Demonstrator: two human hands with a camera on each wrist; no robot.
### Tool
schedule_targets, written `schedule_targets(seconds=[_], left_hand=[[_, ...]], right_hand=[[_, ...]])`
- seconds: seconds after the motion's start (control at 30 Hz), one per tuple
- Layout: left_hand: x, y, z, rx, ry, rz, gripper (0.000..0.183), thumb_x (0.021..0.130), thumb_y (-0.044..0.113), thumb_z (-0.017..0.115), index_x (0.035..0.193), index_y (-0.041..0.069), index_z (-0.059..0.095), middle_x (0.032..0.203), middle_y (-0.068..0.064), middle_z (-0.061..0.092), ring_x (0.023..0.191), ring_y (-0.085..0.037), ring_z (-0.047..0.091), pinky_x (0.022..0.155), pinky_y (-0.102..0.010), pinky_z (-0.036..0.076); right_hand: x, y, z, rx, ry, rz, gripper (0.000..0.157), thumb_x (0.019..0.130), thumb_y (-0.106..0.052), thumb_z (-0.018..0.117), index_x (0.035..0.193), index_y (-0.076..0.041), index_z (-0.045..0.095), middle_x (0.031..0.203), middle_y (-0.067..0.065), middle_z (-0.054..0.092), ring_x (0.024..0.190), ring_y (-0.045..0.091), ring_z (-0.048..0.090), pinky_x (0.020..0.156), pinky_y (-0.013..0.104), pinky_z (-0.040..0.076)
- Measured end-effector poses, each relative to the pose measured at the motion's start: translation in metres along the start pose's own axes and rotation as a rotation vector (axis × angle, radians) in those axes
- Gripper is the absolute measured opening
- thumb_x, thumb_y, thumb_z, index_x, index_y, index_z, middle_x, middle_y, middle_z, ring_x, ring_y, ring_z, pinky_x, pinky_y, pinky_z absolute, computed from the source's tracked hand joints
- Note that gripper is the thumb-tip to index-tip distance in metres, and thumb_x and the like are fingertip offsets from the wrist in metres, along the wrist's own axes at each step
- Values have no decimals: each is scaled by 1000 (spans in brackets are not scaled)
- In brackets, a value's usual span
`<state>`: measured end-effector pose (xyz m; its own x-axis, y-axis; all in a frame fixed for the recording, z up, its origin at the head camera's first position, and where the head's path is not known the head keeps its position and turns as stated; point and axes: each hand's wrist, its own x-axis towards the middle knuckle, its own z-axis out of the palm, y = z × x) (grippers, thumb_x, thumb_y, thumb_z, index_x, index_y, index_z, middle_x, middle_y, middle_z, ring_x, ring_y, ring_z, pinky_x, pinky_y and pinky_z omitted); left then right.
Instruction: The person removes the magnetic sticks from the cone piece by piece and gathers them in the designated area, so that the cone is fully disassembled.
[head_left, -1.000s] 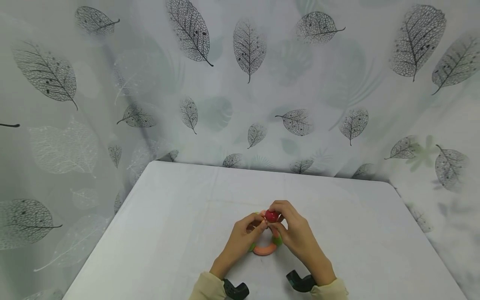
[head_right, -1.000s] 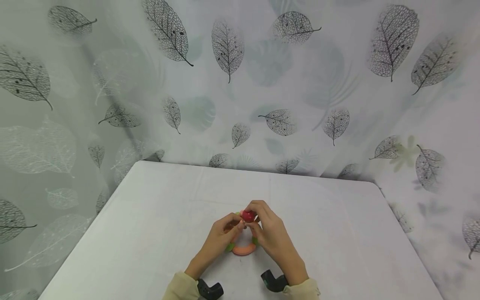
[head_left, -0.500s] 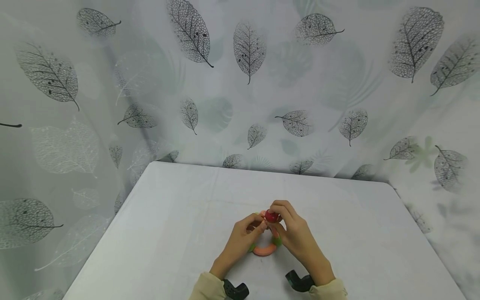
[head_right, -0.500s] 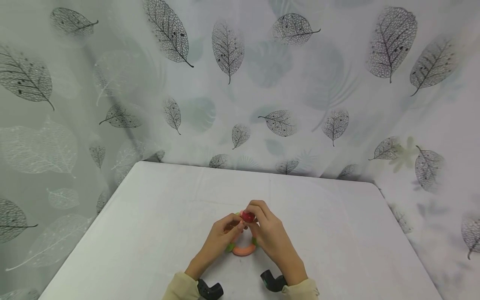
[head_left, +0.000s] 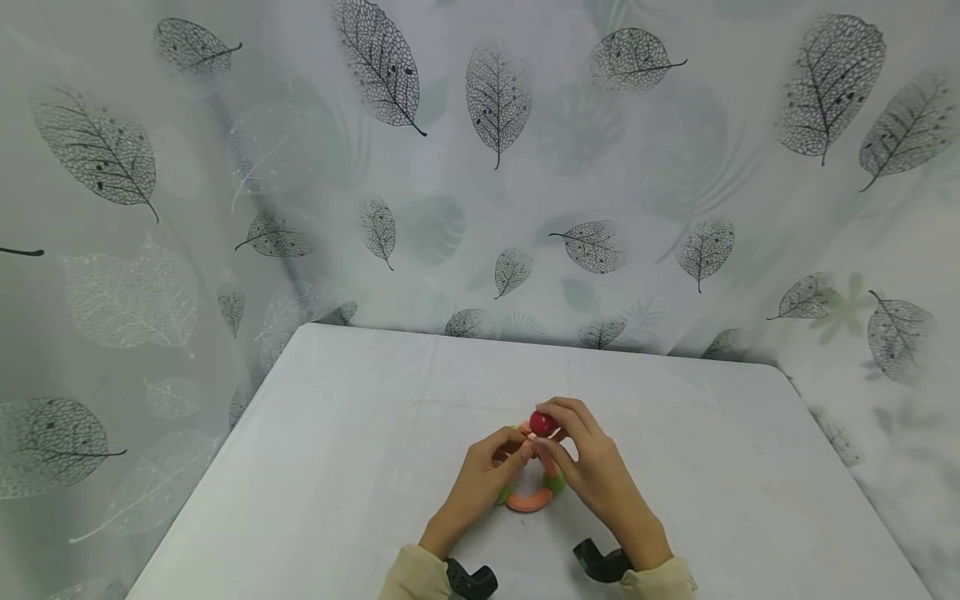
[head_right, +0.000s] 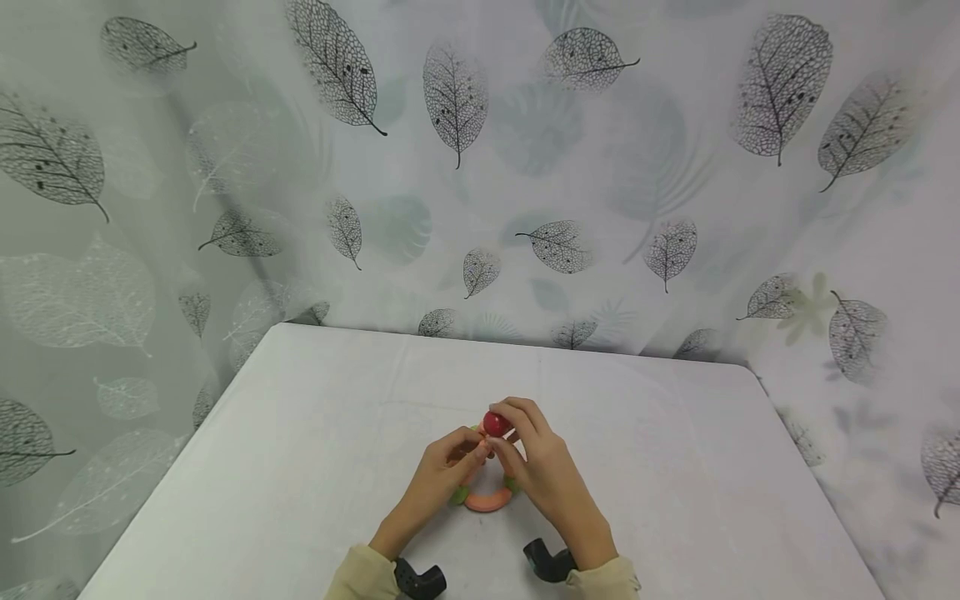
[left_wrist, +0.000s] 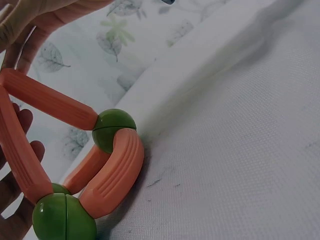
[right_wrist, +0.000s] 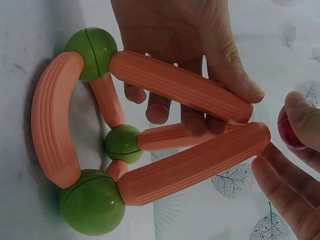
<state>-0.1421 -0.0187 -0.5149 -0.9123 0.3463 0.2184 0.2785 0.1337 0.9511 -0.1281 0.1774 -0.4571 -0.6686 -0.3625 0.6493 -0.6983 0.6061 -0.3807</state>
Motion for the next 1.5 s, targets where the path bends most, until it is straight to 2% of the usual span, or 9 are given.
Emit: schedule_targets(seconds=[0.23, 0.4, 0.53, 0.7, 0.9, 1.03, 1.17, 1.3, 1.5], left_hand=[[0, 1, 1, 11, 7, -21, 16, 106, 33, 62, 115, 26, 73, 110, 5, 78, 102, -5, 68, 87, -23, 55], [0, 1, 1, 7, 4, -32, 16, 105, 35, 62, 117, 30, 72, 112, 11, 76, 99, -4, 67, 87, -23, 54], [-1, 1, 0, 3, -2, -40, 16, 106, 37, 62, 118, 32, 71, 114, 10, 76, 96, -5, 66, 86, -22, 54], [-2, -1, -1, 1, -13, -31, 18, 105, 34, 63, 120, 30, 71, 125, 7, 75, 101, -5, 67, 88, -22, 54], [-6, -5, -3, 18, -20, -29, 20, 105, 32, 64, 123, 31, 72, 131, 6, 73, 96, -6, 68, 84, -23, 55], [-9, -6, -5, 97, -3, -11, 18, 104, 32, 66, 119, 29, 74, 123, 8, 74, 86, -5, 63, 77, -23, 54], [-13, -5, -10, 212, 20, 18, 14, 100, 27, 71, 114, 25, 73, 102, 10, 73, 79, -5, 56, 72, -23, 50], [-19, -5, -14, 280, 36, 42, 19, 96, 26, 75, 115, 24, 73, 103, 10, 72, 81, -5, 56, 74, -23, 50], [-24, -10, -18, 319, 55, 112, 26, 90, 20, 81, 115, 21, 74, 100, 8, 72, 84, -17, 59, 77, -25, 50]], right_hand=[[-1, 2, -1, -6, 25, 22, 63, 83, -1, 84, 141, -8, 60, 133, 8, 63, 102, 14, 64, 83, 22, 56], [-1, 6, -4, -2, 46, 33, 62, 85, -4, 83, 142, -9, 60, 130, 6, 64, 103, 13, 64, 83, 23, 55], [-2, 11, -8, -13, 45, 53, 60, 88, -5, 81, 144, -10, 59, 130, 6, 64, 102, 12, 63, 82, 25, 55], [-4, 19, -10, -38, 47, 102, 62, 88, -4, 80, 146, -12, 59, 128, 5, 64, 102, 11, 61, 84, 19, 54], [-11, 34, -11, -75, 63, 156, 65, 86, -5, 83, 145, -13, 60, 123, 5, 64, 100, 11, 59, 79, 27, 57], [-15, 45, -9, -93, 70, 223, 70, 83, -7, 87, 146, -8, 56, 120, 7, 65, 98, 13, 61, 78, 27, 58], [-19, 55, -6, -56, 100, 315, 70, 82, -5, 87, 144, -1, 54, 117, 11, 67, 97, 18, 66, 77, 21, 57], [-24, 61, -4, 37, 130, 435, 63, 84, 0, 84, 140, 0, 55, 120, 15, 68, 97, 23, 67, 79, 14, 55], [-32, 73, 0, 99, 114, 645, 51, 91, -4, 80, 137, -4, 59, 129, 16, 66, 101, 24, 68, 83, 6, 50]])
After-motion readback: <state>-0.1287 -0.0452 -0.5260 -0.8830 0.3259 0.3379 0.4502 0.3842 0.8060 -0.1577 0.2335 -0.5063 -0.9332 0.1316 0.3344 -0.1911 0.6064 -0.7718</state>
